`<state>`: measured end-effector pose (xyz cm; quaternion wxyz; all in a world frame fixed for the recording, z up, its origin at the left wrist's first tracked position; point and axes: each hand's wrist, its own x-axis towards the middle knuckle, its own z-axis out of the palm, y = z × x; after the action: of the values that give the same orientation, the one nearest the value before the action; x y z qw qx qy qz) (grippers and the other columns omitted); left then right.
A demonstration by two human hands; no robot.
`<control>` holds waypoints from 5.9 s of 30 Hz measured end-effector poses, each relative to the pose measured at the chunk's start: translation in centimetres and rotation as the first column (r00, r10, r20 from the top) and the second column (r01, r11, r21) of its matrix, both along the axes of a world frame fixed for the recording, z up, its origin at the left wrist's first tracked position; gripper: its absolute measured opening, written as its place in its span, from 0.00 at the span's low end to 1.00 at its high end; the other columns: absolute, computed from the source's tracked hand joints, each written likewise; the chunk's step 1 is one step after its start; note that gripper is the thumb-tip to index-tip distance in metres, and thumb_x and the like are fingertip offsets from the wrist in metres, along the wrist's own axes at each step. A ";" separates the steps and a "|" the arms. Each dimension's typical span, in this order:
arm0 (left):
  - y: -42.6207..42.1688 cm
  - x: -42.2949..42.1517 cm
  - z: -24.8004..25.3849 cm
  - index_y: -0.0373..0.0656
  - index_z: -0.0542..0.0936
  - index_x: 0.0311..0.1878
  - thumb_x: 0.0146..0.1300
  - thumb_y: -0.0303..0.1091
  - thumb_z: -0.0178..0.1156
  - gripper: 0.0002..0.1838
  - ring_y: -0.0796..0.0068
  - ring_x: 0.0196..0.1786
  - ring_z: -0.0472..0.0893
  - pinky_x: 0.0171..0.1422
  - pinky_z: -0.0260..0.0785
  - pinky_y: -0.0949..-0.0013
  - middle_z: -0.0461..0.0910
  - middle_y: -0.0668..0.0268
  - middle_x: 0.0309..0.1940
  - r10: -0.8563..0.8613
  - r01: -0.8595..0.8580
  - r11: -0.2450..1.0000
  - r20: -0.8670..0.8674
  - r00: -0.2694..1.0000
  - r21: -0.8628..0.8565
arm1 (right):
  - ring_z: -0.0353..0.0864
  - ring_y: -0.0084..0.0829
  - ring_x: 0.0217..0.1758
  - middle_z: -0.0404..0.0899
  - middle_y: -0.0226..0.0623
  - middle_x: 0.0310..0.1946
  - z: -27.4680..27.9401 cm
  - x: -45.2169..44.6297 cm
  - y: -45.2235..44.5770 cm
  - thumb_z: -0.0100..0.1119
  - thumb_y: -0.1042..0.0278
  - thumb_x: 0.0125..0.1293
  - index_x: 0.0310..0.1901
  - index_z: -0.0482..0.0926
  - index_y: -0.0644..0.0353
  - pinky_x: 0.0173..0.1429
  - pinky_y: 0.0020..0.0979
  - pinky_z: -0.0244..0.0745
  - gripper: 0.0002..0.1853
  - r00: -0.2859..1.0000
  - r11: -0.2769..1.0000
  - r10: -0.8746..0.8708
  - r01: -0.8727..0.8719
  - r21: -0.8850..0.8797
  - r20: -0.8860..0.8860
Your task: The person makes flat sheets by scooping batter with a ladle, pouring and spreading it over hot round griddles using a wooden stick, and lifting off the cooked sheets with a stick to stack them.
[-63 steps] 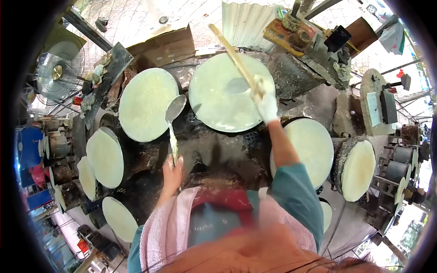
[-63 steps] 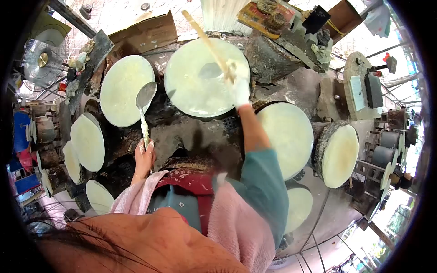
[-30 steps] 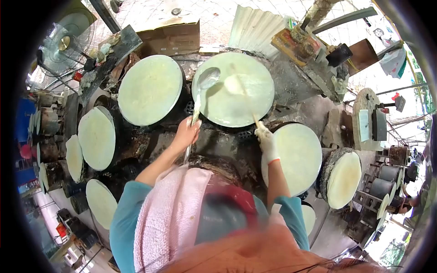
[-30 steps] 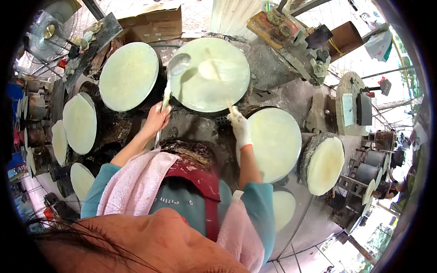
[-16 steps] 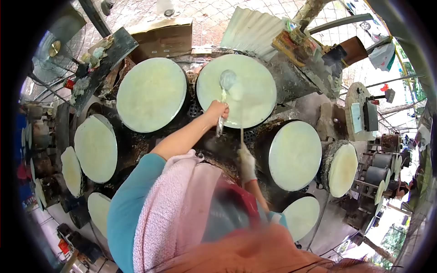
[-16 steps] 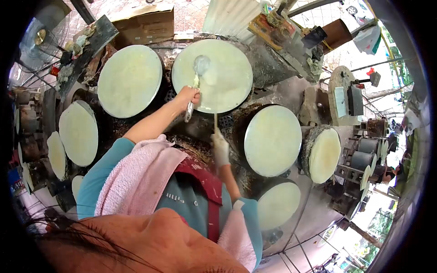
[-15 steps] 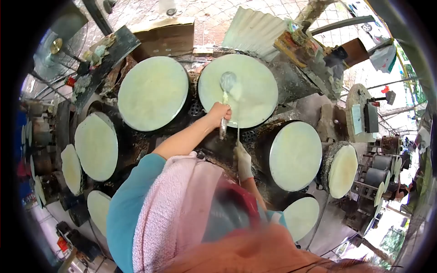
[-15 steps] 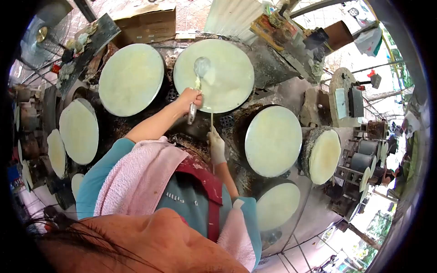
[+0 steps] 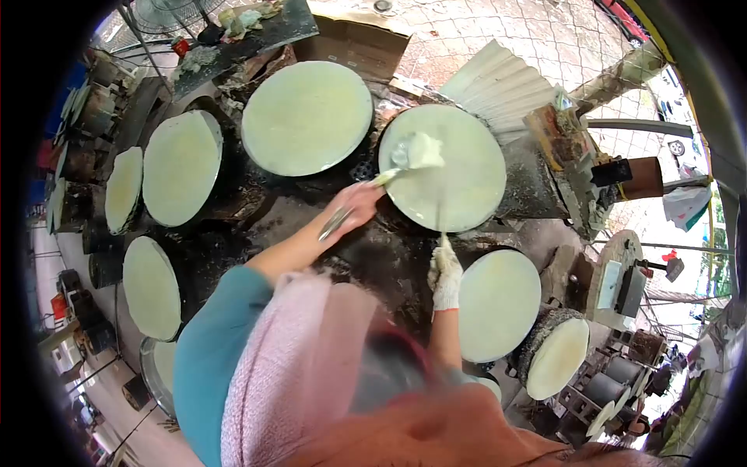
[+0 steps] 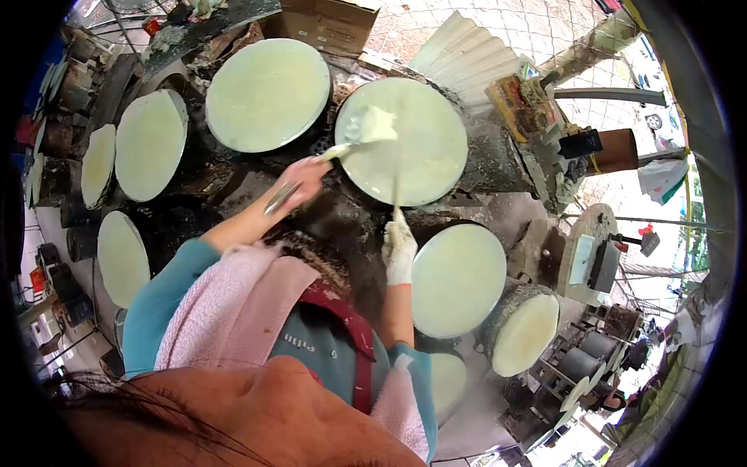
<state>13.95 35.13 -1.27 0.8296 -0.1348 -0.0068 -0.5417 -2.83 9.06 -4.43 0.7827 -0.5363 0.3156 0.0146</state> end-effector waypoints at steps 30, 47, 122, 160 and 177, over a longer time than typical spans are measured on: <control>49.0 -36.1 4.9 0.34 0.70 0.50 0.75 0.38 0.43 0.15 0.84 0.08 0.56 0.13 0.54 0.75 0.58 0.75 0.15 0.901 -0.782 -0.261 0.434 0.013 0.565 | 0.73 0.25 0.29 0.78 0.33 0.30 1.8 35.7 57.6 0.66 0.66 0.58 0.42 0.73 0.65 0.32 0.31 0.72 0.16 0.375 0.186 0.924 -0.625 -0.759 -0.083; 36.0 -50.4 9.8 0.28 0.69 0.50 0.76 0.32 0.39 0.15 0.87 0.14 0.61 0.23 0.55 0.78 0.61 0.74 0.21 0.570 -0.270 -0.715 0.314 -0.759 0.645 | 0.85 0.39 0.40 0.84 0.44 0.42 17.9 27.6 72.8 0.64 0.71 0.54 0.58 0.74 0.57 0.46 0.36 0.77 0.27 0.039 0.033 0.999 -0.115 -0.993 0.028; 58.2 -76.5 2.8 0.37 0.72 0.44 0.74 0.42 0.48 0.15 0.88 0.10 0.57 0.15 0.49 0.77 0.58 0.78 0.17 0.788 -0.286 -0.501 0.294 -0.541 0.817 | 0.83 0.48 0.46 0.82 0.52 0.42 27.2 1.3 105.3 0.57 0.62 0.56 0.51 0.78 0.64 0.50 0.39 0.77 0.22 -0.333 -0.252 0.876 0.299 -0.920 -0.348; 60.5 -68.0 2.8 0.45 0.70 0.29 0.72 0.41 0.50 0.15 0.77 0.09 0.60 0.16 0.54 0.71 0.62 0.73 0.15 0.937 0.077 -0.322 0.329 -0.117 0.944 | 0.77 0.40 0.50 0.79 0.49 0.53 -2.3 20.2 99.3 0.62 0.60 0.62 0.59 0.71 0.75 0.58 0.35 0.70 0.29 0.379 0.423 0.884 -0.400 -0.813 0.273; 76.2 -74.9 -21.5 0.35 0.76 0.37 0.67 0.34 0.50 0.11 0.48 0.32 0.81 0.35 0.73 0.49 0.80 0.48 0.28 -0.122 -0.153 -0.950 0.125 0.985 0.274 | 0.70 0.25 0.64 0.66 0.37 0.68 2.7 -26.4 65.7 0.60 0.78 0.65 0.66 0.65 0.69 0.65 0.26 0.67 0.28 0.145 0.042 0.980 -0.819 -0.573 -0.135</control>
<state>-60.99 111.36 -22.74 0.2795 0.8369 0.4680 -0.0493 -29.19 74.76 -1.75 0.4450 -0.7941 -0.2314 0.3432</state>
